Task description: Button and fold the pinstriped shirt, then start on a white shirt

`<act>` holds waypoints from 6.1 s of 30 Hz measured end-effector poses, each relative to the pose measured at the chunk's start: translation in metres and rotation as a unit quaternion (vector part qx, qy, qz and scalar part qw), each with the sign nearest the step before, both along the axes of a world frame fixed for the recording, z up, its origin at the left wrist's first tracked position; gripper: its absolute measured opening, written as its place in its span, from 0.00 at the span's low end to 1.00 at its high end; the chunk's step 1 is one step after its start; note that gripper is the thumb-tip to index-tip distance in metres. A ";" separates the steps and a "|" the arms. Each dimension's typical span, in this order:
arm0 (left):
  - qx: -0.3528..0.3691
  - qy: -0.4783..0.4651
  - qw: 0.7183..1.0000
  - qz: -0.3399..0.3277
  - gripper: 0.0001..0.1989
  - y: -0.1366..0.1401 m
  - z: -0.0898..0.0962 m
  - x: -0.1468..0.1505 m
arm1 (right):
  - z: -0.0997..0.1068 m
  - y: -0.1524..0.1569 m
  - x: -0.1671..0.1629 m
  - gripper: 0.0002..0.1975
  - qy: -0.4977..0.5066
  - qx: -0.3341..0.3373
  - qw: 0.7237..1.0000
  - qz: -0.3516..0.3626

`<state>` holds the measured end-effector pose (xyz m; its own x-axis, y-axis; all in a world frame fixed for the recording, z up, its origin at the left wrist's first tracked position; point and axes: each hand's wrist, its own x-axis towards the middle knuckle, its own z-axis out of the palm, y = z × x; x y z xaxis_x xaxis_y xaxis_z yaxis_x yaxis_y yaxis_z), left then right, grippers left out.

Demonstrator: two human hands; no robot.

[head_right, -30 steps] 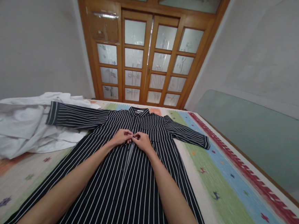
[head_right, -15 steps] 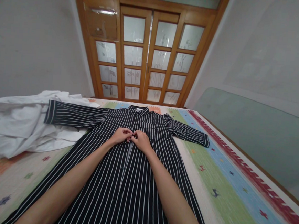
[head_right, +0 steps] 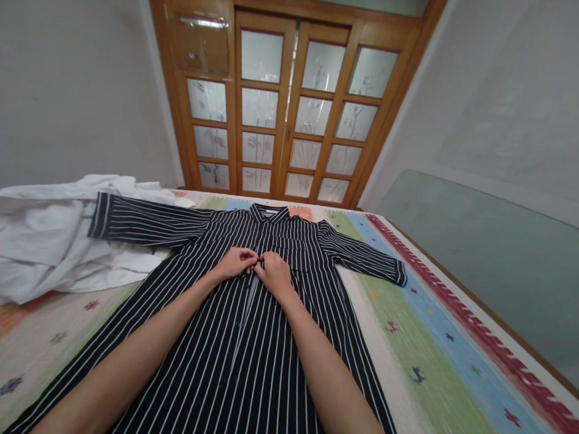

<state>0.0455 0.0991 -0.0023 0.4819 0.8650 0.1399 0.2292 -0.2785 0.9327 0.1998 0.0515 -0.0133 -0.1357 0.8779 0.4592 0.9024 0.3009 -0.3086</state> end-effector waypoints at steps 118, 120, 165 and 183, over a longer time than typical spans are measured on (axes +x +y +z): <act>0.188 0.198 0.960 0.065 0.03 -0.088 0.029 -0.018 | 0.039 -0.052 0.003 0.09 0.120 -0.135 0.980 0.081; 0.181 0.204 0.960 0.059 0.03 -0.087 0.029 -0.018 | 0.037 -0.053 0.003 0.08 0.098 -0.134 0.983 0.078; -0.168 0.076 0.982 -0.037 0.03 -0.094 0.024 -0.018 | 0.011 -0.067 0.011 0.07 0.237 -0.112 0.952 0.156; -0.176 0.038 0.982 -0.061 0.07 -0.086 0.011 -0.021 | 0.008 -0.067 0.012 0.06 0.265 -0.143 0.940 0.162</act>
<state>0.0241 0.0127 0.0085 0.5831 0.7879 -0.1978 0.2865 0.0284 0.9577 0.2113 -0.0158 -0.0057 -0.2363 0.9277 0.2891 0.4750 0.3698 -0.7985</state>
